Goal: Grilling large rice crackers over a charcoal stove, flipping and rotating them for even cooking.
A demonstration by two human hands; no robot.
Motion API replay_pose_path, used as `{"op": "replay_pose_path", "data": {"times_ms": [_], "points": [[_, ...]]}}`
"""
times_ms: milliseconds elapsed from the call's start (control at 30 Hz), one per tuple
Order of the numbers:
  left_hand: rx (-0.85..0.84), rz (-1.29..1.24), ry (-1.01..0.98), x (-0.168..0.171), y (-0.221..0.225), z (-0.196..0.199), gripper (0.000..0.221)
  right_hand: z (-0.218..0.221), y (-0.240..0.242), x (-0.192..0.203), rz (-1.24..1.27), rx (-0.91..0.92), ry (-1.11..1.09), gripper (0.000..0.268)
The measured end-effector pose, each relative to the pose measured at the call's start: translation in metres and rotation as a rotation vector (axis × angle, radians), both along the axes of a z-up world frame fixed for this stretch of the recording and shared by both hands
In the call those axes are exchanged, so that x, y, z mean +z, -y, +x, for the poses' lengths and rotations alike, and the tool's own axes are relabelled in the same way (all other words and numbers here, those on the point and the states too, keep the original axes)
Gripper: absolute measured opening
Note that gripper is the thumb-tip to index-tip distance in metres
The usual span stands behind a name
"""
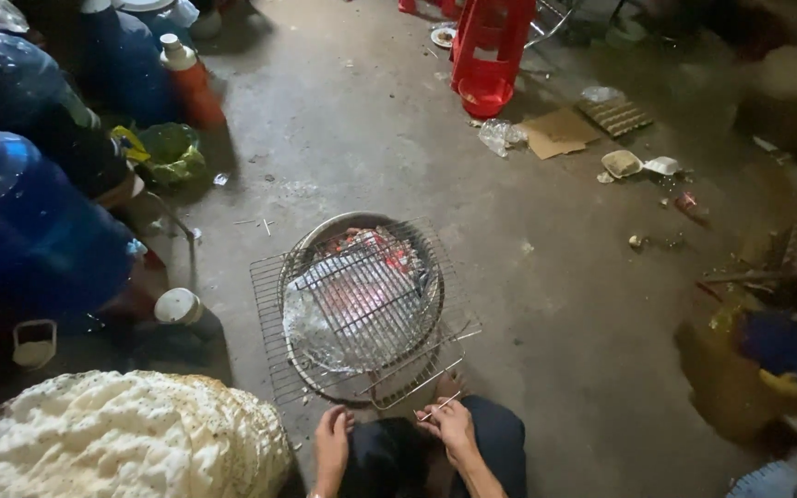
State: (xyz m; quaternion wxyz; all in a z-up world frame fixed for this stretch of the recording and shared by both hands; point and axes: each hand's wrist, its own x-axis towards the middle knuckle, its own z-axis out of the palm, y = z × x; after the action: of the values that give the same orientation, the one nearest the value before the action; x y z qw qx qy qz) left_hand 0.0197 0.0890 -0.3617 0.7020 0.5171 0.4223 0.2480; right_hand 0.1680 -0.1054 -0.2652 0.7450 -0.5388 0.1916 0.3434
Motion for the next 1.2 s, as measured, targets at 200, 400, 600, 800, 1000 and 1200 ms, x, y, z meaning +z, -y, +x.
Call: {"op": "replay_pose_path", "data": {"times_ms": [200, 400, 600, 800, 1000, 1200], "points": [[-0.294, 0.691, -0.323, -0.001, 0.041, -0.074, 0.052, -0.005, 0.006, -0.059, -0.032, 0.118, 0.128, 0.011], [-0.372, 0.796, -0.456, 0.016, 0.06, -0.09, 0.071, -0.012, 0.02, -0.079, -0.265, 0.295, 0.23, 0.076], [-0.419, 0.764, -0.454, 0.016, 0.056, -0.088, 0.074, -0.029, 0.047, 0.062, -0.655, 0.383, 1.031, 0.061], [-0.381, 0.461, -0.526, 0.022, 0.047, -0.086, 0.07, -0.007, 0.064, 0.099, -0.893, 0.412, 1.26, 0.054], [0.133, -0.314, -0.107, 0.046, -0.022, -0.063, 0.054, 0.01, 0.051, 0.068, -0.834, 0.64, 1.669, 0.044], [0.336, -0.517, 0.186, 0.076, -0.073, -0.031, 0.049, 0.003, 0.03, 0.083, -1.02, 0.833, 1.7, 0.038]]}}
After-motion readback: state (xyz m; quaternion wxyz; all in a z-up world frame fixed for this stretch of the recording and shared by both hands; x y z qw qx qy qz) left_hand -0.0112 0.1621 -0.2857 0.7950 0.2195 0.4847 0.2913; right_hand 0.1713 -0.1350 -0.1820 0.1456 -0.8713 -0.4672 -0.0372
